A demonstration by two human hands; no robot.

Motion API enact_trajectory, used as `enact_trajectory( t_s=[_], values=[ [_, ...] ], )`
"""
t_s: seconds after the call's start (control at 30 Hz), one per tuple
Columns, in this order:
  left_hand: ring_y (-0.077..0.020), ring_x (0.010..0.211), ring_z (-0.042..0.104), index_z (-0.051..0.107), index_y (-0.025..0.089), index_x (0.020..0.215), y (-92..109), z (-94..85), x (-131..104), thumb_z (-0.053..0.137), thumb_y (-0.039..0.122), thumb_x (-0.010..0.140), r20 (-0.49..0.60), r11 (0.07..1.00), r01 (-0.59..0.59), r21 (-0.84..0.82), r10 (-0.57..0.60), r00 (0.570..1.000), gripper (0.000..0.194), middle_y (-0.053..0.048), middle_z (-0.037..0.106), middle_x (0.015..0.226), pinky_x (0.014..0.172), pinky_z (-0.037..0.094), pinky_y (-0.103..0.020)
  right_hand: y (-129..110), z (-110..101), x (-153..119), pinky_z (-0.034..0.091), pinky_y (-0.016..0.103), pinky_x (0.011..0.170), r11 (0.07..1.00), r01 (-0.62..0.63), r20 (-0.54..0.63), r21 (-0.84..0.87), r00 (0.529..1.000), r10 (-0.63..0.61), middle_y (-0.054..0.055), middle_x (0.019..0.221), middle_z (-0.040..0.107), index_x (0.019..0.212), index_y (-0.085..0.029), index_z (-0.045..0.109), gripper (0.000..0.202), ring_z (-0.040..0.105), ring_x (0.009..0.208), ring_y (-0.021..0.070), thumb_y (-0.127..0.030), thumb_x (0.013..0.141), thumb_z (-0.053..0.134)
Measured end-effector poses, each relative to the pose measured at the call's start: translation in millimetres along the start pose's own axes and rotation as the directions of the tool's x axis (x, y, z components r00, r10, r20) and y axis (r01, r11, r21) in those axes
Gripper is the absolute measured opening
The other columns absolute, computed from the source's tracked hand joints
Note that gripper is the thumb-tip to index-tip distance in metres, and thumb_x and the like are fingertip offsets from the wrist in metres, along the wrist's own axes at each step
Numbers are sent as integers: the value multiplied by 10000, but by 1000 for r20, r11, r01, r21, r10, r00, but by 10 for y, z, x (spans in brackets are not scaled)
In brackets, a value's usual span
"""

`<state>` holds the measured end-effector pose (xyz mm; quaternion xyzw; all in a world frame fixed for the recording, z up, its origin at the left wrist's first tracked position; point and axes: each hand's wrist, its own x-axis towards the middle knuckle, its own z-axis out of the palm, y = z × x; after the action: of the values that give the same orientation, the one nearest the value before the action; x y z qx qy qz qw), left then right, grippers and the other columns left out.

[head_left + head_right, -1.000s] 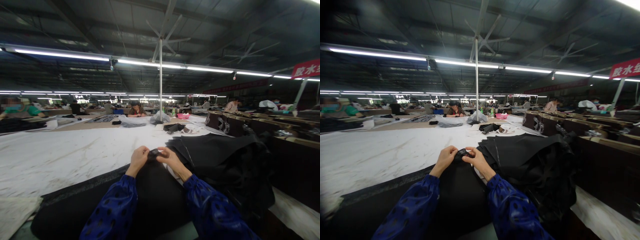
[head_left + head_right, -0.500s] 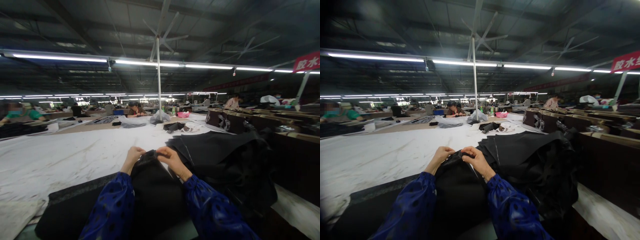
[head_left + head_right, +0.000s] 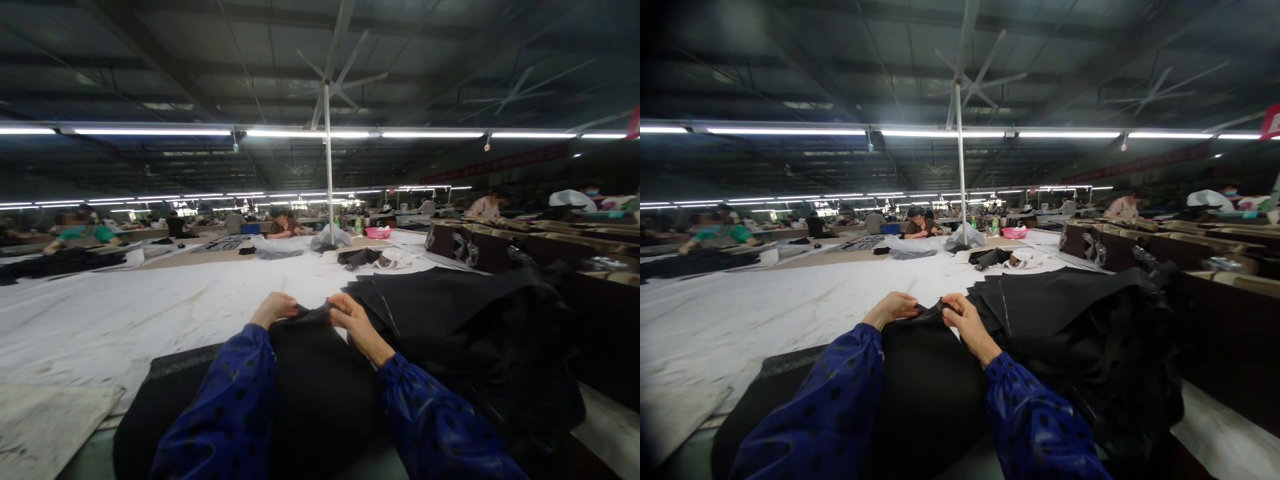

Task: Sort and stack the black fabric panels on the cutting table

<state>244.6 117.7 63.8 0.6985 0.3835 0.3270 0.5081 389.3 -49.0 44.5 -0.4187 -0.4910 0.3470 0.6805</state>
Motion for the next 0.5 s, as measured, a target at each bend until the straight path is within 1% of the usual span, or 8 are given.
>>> enact_trajectory(
  t_s=[0.07,0.13,0.23,0.3,0.33,0.4,0.47,0.5],
  values=[
    [-188,624,663,636,86,788,88,4,-18,740,185,644,62,999,-9,36,7,998,203,-84,669,690,623,552,-314,-26,13,-17,447,258,619,1000,-23,18,-18,1000,23,-9,812,580,929,-220,546,319,533,671,116,-351,677,691],
    [-169,636,654,640,96,860,201,-19,-48,689,191,696,62,995,-44,89,38,997,195,-91,672,792,616,543,-302,-51,29,-35,445,250,583,998,-43,25,-55,999,44,-10,804,568,932,-216,543,305,529,670,118,-327,679,673],
    [-147,668,626,613,135,945,378,-104,-154,580,215,779,-87,974,-124,191,142,986,187,-79,636,926,611,510,-283,-58,40,-45,452,248,535,994,-60,5,-90,998,60,-17,775,546,943,-211,521,310,531,659,125,-304,673,642],
    [-157,741,615,591,148,948,435,-145,-319,539,212,796,-216,952,-154,265,214,953,174,-72,615,949,664,490,-285,-35,31,-31,450,247,513,994,-64,-18,-87,998,63,-29,745,534,954,-211,495,333,535,629,123,-310,669,636],
    [-168,770,611,589,150,914,426,-141,-439,539,217,792,-263,942,-158,296,239,935,147,-66,614,919,694,481,-292,-16,23,-18,448,246,507,995,-61,-28,-84,998,59,-34,735,530,958,-211,484,343,537,613,120,-315,669,636],
    [-196,780,610,592,156,808,315,-64,-745,566,265,778,-291,925,-165,343,272,918,116,-50,617,806,732,469,-316,21,4,16,444,246,499,995,-36,-51,-96,998,32,-46,716,524,957,-213,466,347,537,577,114,-316,671,633],
    [-216,759,617,617,168,779,112,103,-1083,606,358,753,-232,913,-199,357,293,928,192,-42,635,746,744,472,-340,35,-4,46,435,247,486,990,-2,-65,-142,998,-8,-60,679,512,948,-214,453,327,521,529,107,-302,680,619],
    [-226,782,625,635,162,863,3,210,-1239,629,391,732,-221,920,-224,322,304,927,264,-64,661,819,760,477,-352,25,4,54,425,246,480,984,14,-63,-178,998,-26,-66,659,509,943,-215,449,311,509,507,104,-292,688,608]
  ],
)
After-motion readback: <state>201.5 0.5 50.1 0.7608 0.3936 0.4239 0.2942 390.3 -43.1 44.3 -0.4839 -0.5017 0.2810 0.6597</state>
